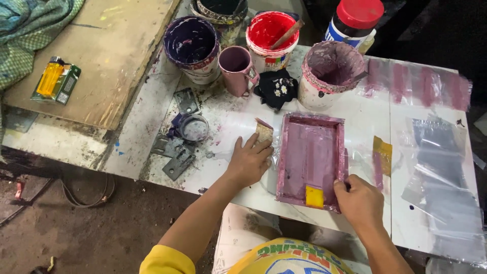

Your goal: The person spreads a purple substance inside a rectangular tray using a yellow sponge. They move the sponge back and forth to coat the interior surface evenly. The person then picks up a small wooden block and places it inside the tray.

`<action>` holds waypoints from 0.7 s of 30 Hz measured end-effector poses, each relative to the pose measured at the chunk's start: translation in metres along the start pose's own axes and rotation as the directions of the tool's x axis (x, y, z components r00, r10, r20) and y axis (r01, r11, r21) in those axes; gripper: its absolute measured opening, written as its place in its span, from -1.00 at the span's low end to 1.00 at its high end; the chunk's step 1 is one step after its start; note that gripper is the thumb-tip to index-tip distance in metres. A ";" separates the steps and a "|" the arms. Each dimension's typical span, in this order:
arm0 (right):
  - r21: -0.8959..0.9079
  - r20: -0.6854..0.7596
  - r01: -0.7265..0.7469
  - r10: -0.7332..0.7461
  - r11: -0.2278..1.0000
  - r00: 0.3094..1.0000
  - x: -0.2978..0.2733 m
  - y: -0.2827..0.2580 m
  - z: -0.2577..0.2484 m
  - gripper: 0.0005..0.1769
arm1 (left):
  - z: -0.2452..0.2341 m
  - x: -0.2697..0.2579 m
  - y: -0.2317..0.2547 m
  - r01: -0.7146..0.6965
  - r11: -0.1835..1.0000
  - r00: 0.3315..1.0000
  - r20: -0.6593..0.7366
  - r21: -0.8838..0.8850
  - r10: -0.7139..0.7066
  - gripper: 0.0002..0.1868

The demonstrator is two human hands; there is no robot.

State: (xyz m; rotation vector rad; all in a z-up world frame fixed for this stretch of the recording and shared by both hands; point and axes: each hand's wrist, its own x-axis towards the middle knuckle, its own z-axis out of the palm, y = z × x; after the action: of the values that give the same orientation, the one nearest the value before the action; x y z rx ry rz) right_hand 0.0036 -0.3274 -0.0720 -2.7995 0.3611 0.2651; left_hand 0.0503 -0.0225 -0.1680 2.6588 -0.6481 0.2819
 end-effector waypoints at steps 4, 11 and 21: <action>-0.002 -0.049 0.050 -0.050 0.999 0.998 0.001 0.001 0.006 -0.49 | 0.004 -0.005 0.003 0.019 0.999 1.000 -0.026 0.044 -0.018 -0.54; 0.032 -0.059 0.033 -0.031 0.999 0.998 -0.004 0.002 -0.003 -0.55 | 0.002 -0.003 0.011 0.038 0.999 0.992 -0.116 -0.028 -0.041 -0.55; 0.105 -0.066 0.062 -0.055 0.993 0.996 -0.013 0.009 -0.008 -0.54 | -0.070 0.000 0.094 0.480 0.507 0.809 0.138 -0.716 -0.572 -0.73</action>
State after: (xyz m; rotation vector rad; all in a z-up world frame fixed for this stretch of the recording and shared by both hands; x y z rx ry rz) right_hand -0.0103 -0.3357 -0.0640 -2.7118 0.2981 0.1402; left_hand -0.0017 -0.0698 -0.0743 1.8879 0.1389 -0.0179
